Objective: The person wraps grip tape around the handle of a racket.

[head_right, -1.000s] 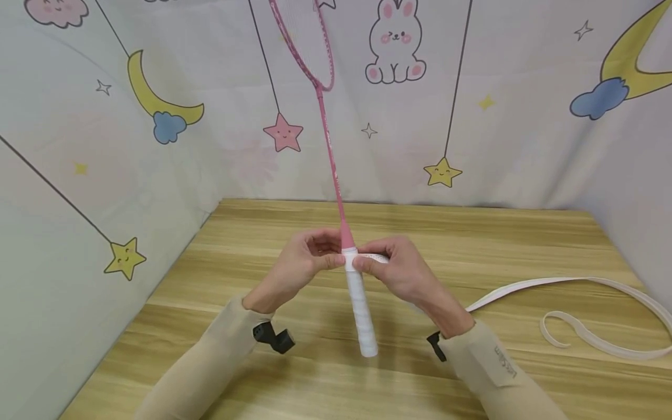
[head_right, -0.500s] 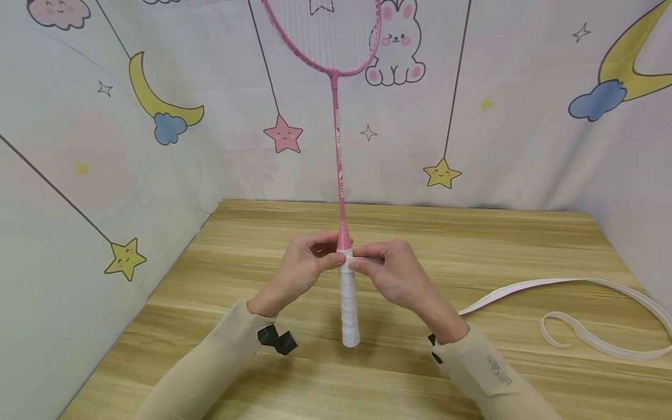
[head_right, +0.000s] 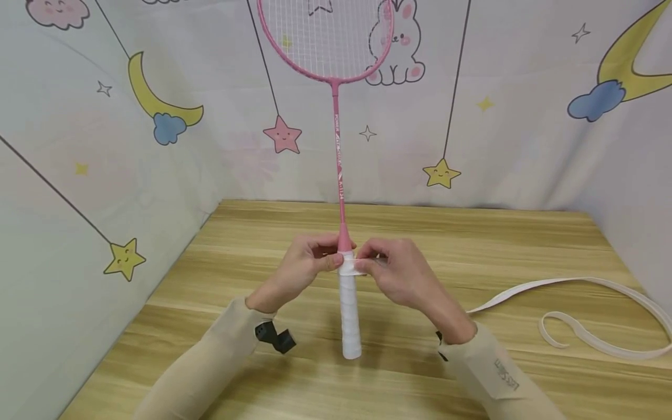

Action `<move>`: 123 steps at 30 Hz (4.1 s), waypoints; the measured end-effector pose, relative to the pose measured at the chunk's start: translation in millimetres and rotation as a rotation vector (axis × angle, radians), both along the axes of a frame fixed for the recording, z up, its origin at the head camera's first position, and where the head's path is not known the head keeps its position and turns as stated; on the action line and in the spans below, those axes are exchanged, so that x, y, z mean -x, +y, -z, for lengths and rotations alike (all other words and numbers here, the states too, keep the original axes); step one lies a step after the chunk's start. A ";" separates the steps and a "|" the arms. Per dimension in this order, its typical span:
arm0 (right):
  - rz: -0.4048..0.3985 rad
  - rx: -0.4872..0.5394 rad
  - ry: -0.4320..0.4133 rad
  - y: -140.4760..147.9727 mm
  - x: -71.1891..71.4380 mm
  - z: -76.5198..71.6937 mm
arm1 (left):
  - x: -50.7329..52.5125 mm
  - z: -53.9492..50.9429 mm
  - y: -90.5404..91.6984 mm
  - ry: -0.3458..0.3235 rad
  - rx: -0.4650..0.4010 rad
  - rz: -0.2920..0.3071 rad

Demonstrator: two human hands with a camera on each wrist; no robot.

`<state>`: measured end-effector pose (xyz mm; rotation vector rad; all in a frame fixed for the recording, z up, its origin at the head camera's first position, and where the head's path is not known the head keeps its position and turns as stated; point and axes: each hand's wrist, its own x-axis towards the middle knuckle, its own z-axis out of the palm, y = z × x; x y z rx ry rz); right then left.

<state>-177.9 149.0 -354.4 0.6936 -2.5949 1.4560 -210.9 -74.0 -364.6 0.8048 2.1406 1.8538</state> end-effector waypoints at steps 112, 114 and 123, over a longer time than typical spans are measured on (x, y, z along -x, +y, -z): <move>0.099 0.105 0.300 -19.4 -19.8 6.8 | -3.2 -7.8 -5.7 -0.111 -0.132 -0.057; 0.058 0.126 0.362 -19.7 -20.0 7.3 | -3.1 -7.7 -7.1 -0.124 -0.147 -0.042; 0.055 0.177 0.292 -20.8 -19.8 3.7 | -3.5 -8.3 -11.6 -0.132 -0.168 -0.001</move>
